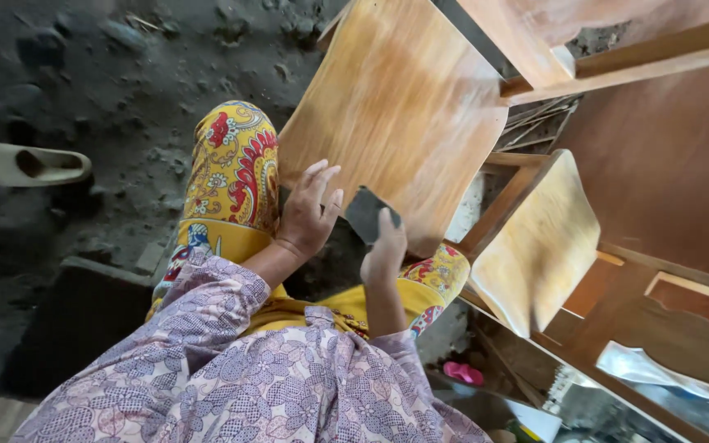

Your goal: The person sits on the floor and sands the surface of a wooden chair seat using a sanding block. They hold the chair steady with one hand while moving the sanding block back and forth across the wood with the other hand.

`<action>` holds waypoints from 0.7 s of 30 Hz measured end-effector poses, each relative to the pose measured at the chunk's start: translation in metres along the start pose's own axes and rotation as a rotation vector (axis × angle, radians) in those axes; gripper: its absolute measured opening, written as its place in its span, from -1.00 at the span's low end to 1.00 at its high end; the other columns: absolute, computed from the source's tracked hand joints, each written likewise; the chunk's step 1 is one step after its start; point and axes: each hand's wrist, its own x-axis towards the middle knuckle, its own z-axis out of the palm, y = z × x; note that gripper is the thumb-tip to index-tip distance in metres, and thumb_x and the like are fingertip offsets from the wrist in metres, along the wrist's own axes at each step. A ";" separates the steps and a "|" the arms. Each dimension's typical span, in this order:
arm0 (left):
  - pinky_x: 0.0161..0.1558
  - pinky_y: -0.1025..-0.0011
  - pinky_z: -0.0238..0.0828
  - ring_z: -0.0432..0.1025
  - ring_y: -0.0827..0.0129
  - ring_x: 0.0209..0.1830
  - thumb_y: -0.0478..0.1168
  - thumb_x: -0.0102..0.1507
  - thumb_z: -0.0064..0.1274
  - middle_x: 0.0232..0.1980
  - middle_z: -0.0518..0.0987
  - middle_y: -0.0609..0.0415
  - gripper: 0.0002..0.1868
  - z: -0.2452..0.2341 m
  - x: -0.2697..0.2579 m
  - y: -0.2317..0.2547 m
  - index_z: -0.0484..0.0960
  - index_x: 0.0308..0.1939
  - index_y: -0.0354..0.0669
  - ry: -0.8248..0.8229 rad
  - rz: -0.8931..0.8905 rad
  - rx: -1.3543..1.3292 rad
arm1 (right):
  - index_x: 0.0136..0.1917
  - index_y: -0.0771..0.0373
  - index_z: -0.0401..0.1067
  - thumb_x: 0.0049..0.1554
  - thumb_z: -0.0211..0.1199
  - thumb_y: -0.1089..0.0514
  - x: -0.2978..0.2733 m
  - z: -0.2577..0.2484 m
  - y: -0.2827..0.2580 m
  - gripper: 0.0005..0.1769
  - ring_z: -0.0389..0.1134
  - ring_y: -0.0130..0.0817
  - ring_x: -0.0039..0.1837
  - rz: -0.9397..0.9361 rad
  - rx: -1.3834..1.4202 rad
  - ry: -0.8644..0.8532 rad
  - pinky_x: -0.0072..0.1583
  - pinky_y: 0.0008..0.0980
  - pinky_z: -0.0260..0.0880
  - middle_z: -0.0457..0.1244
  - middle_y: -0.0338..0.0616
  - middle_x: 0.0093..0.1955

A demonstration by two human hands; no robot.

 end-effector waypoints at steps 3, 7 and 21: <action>0.20 0.09 0.45 0.48 0.01 0.21 -0.03 0.35 0.06 0.26 0.52 -0.10 -0.53 0.006 -0.014 0.001 0.49 0.36 0.13 -0.061 -0.178 -0.179 | -0.04 0.23 0.54 0.10 0.42 0.17 -0.007 0.007 -0.018 -0.84 0.52 -0.06 0.01 0.338 0.329 -0.044 0.08 0.00 0.58 0.43 0.09 0.01; 0.17 0.10 0.48 0.49 0.00 0.23 0.00 0.30 0.16 0.26 0.54 -0.17 -0.39 0.015 -0.033 0.009 0.41 0.42 0.04 -0.180 -0.325 -0.308 | -0.01 0.25 0.53 0.08 0.45 0.12 0.019 -0.029 0.022 -0.75 0.53 -0.25 -0.06 0.523 0.483 -0.101 -0.02 -0.22 0.61 0.44 -0.02 -0.03; 0.39 0.16 0.24 0.31 -0.09 0.41 -0.38 0.41 -0.20 0.39 0.43 -0.33 -0.55 0.018 -0.056 0.073 0.39 0.40 -0.40 -0.161 0.159 -0.230 | 0.09 0.33 0.53 0.21 0.30 0.04 -0.049 -0.017 0.025 -0.68 0.46 -0.19 0.09 0.620 0.651 -0.372 0.22 -0.19 0.48 0.42 0.03 0.04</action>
